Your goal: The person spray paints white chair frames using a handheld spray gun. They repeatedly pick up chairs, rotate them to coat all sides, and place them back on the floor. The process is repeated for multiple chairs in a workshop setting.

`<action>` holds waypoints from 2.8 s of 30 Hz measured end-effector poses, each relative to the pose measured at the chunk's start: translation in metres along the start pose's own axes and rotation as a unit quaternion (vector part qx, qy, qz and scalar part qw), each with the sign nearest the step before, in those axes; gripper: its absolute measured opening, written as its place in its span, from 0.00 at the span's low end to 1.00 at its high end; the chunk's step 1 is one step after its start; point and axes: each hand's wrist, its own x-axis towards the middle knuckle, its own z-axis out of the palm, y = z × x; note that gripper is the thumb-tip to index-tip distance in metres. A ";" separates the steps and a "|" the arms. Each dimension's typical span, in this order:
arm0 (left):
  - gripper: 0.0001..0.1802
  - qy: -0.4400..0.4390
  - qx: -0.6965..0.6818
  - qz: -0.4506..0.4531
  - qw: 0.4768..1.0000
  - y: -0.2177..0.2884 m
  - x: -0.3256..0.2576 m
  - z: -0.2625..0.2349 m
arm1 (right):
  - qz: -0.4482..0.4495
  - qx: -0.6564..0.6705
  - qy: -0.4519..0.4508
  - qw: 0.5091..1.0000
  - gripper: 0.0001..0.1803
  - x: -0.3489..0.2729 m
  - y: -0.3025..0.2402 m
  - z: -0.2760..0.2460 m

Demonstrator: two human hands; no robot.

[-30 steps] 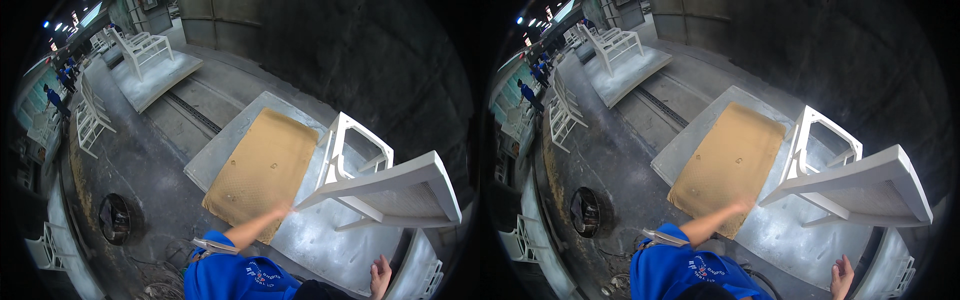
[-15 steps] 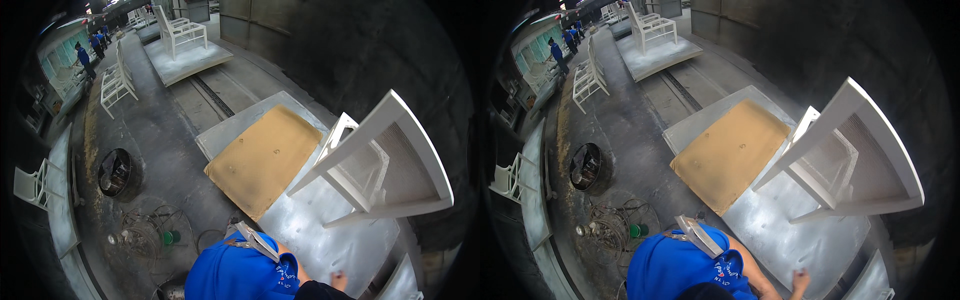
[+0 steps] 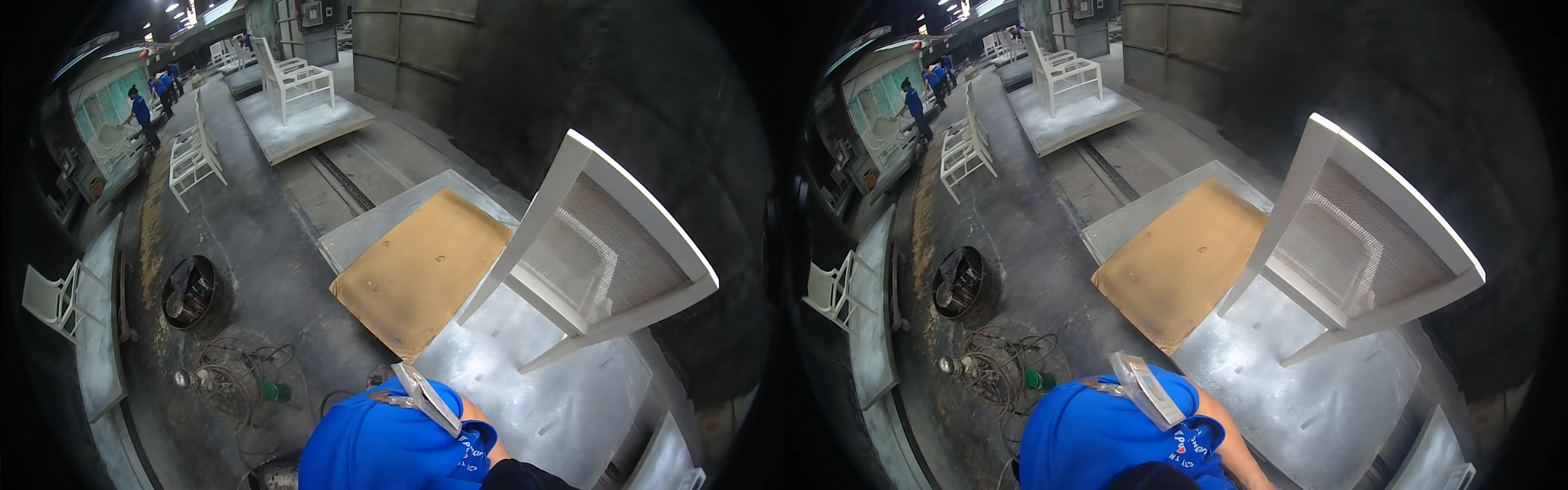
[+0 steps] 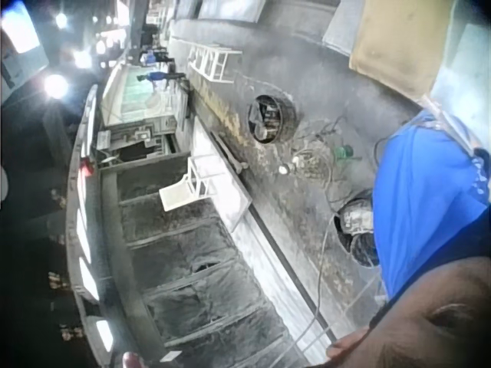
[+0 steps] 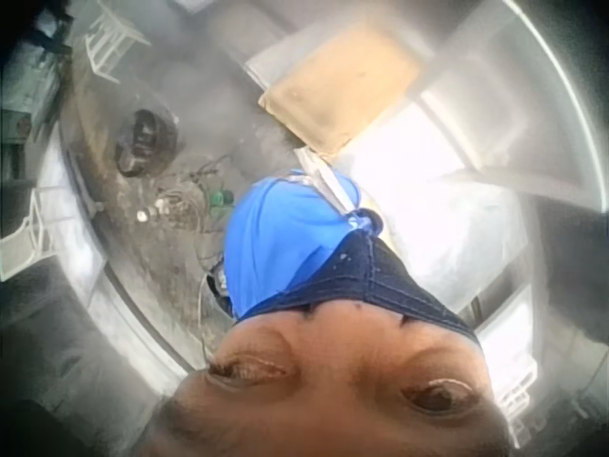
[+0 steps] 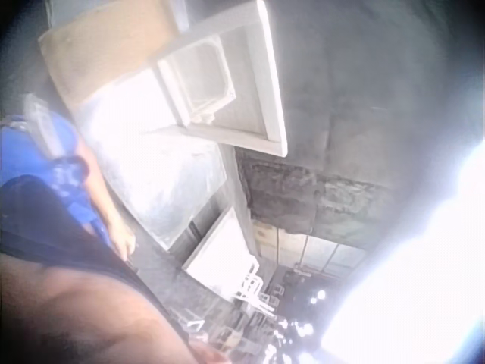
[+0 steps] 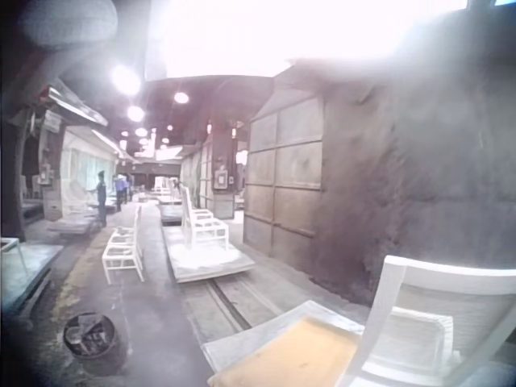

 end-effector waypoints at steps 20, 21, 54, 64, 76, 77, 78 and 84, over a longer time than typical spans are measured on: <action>0.21 -0.121 0.035 0.075 0.989 0.046 0.041 0.042 | 0.119 0.139 0.021 0.983 0.25 -0.039 0.048 0.023; 0.21 -0.139 0.039 0.087 0.986 0.055 0.047 0.046 | 0.146 0.161 0.026 0.976 0.25 -0.045 0.059 0.027; 0.28 -0.024 0.139 0.213 0.967 0.133 -0.043 -0.046 | -0.421 0.313 0.698 0.487 0.34 -0.554 -0.146 -0.408; 0.25 0.476 0.433 0.259 0.720 0.178 -0.134 -0.264 | -0.446 0.310 0.698 0.467 0.28 -0.576 -0.184 -0.364; 0.36 0.501 0.637 -0.063 0.582 0.194 -0.088 -0.393 | -0.507 0.312 0.670 0.444 0.33 -0.556 -0.194 -0.362; 0.38 0.531 0.676 -0.017 0.510 0.191 -0.086 -0.398 | -0.528 0.295 0.661 0.444 0.31 -0.552 -0.184 -0.367; 0.39 0.531 0.692 0.015 0.488 0.188 -0.084 -0.405 | -0.502 0.302 0.674 0.450 0.30 -0.549 -0.172 -0.372; 0.38 0.562 0.666 0.092 0.481 0.178 -0.131 -0.501 | -0.534 0.356 0.567 0.516 0.29 -0.497 -0.100 -0.415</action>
